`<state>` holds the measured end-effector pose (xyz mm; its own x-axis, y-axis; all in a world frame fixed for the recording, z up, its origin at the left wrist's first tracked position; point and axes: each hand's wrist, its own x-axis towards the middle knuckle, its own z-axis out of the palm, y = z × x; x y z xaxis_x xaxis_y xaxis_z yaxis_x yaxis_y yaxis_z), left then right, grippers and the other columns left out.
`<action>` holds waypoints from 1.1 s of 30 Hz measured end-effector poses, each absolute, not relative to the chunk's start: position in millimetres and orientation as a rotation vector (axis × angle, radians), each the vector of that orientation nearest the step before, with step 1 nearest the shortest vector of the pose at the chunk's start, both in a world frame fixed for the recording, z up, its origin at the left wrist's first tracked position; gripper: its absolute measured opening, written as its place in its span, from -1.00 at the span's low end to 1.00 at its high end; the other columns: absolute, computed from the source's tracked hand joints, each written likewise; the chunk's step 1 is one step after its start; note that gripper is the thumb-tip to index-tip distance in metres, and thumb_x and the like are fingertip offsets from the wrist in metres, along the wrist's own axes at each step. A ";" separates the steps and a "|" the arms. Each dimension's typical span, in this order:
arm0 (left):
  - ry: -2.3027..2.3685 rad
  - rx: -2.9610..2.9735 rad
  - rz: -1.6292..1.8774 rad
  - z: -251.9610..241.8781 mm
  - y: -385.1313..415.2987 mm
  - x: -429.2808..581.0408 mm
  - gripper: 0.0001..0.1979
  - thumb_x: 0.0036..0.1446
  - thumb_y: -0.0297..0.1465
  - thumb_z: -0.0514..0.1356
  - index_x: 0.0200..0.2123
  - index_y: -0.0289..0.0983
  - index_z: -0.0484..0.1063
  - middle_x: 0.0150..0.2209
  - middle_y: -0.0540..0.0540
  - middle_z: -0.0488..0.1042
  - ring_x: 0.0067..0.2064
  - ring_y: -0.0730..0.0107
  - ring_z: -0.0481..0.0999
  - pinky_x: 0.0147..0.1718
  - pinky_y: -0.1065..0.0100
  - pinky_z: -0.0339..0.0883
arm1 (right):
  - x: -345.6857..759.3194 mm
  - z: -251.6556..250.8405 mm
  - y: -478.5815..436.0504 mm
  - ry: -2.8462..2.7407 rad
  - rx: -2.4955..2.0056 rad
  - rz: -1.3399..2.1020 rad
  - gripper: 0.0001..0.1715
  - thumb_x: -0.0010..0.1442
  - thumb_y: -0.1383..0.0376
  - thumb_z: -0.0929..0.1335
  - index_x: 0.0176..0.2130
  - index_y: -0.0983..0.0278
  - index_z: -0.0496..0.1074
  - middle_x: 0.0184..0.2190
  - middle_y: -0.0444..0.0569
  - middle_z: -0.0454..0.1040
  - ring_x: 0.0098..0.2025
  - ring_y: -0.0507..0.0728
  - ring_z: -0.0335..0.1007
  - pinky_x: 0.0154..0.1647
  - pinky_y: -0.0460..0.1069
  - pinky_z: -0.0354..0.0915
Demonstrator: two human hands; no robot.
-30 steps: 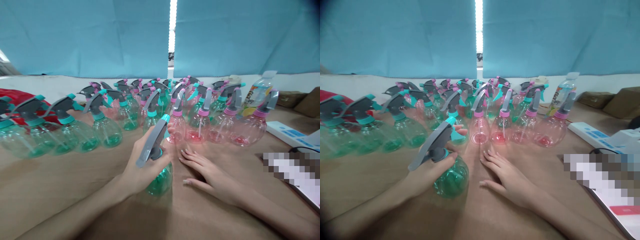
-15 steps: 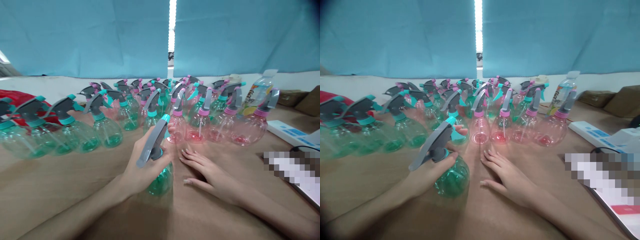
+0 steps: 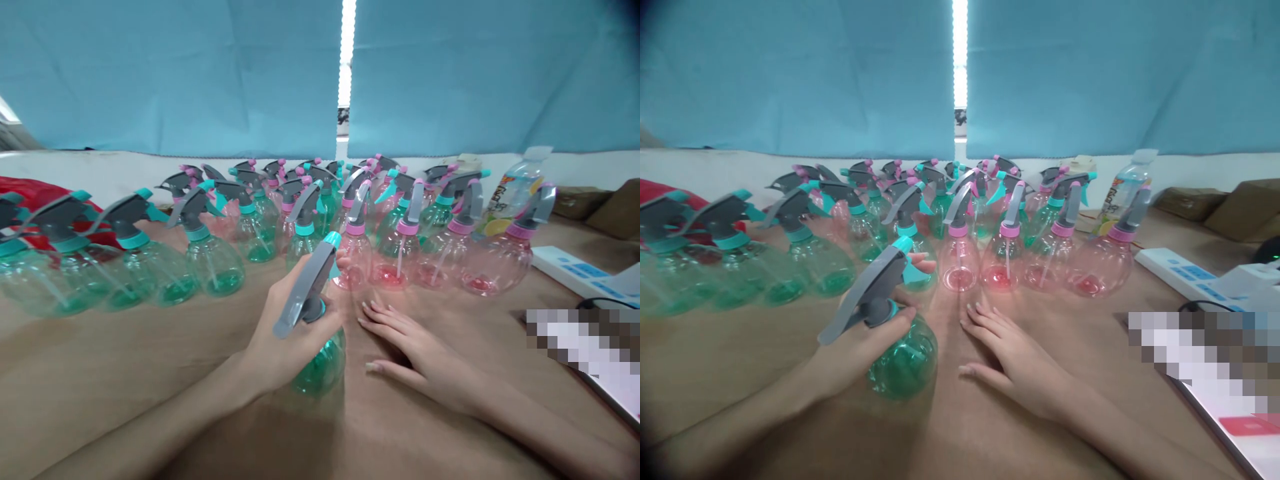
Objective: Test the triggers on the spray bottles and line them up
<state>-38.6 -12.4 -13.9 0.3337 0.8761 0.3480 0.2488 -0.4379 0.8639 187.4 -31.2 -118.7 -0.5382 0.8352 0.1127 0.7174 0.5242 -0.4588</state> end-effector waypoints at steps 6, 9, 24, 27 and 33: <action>1.014 1.920 1.117 -12.8 -12.5 -39.1 -0.64 -0.08 -0.54 0.10 -0.15 -0.18 0.34 -0.51 0.13 0.24 -0.56 0.49 0.16 -0.56 0.41 0.14 | 187.8 -119.8 -31.4 -2.455 -1.291 0.522 -0.22 0.32 -0.11 0.23 0.35 0.22 0.12 0.39 0.04 0.03 0.41 0.28 -0.15 0.35 0.29 -0.02; 1.015 1.952 1.097 -11.7 -12.8 -40.1 -0.76 -0.07 -0.52 0.09 -0.28 -0.17 0.28 -0.56 0.16 0.14 -0.58 0.48 0.12 -0.57 0.40 0.10 | 188.9 -121.4 -31.7 -2.431 -1.284 0.523 -0.23 0.31 -0.09 0.26 0.34 0.19 0.13 0.38 0.04 0.04 0.41 0.31 -0.12 0.35 0.31 0.00; 1.095 1.947 1.091 -4.2 -15.2 -38.7 -0.85 -0.06 -0.44 0.11 -0.40 -0.15 0.16 -0.52 0.12 0.17 -0.56 0.47 0.14 -0.56 0.38 0.12 | 189.2 -121.2 -31.8 -2.423 -1.290 0.544 -0.23 0.31 -0.09 0.26 0.35 0.17 0.11 0.38 0.03 0.05 0.41 0.30 -0.13 0.35 0.31 -0.01; 1.054 1.942 1.082 -5.9 -14.9 -39.5 -0.82 -0.05 -0.48 0.11 -0.33 -0.16 0.22 -0.46 0.08 0.27 -0.53 0.46 0.19 -0.55 0.39 0.15 | 189.3 -120.5 -31.6 -2.421 -1.274 0.550 -0.24 0.31 -0.08 0.27 0.35 0.15 0.11 0.38 0.01 0.05 0.41 0.30 -0.13 0.35 0.31 0.00; 1.062 1.938 1.099 -10.2 -15.3 -40.3 -0.74 -0.03 -0.54 0.11 -0.22 -0.19 0.26 -0.43 0.08 0.24 -0.52 0.49 0.14 -0.54 0.40 0.14 | 189.6 -120.4 -31.7 -2.410 -1.261 0.542 -0.25 0.31 -0.06 0.28 0.35 0.12 0.10 0.38 0.01 0.06 0.40 0.32 -0.12 0.34 0.32 0.00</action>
<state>-40.3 -15.3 -10.2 0.3165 0.8799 0.3545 0.3244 -0.4516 0.8312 189.6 -31.7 -120.4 -0.5331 0.8342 0.1410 0.6937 0.5264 -0.4916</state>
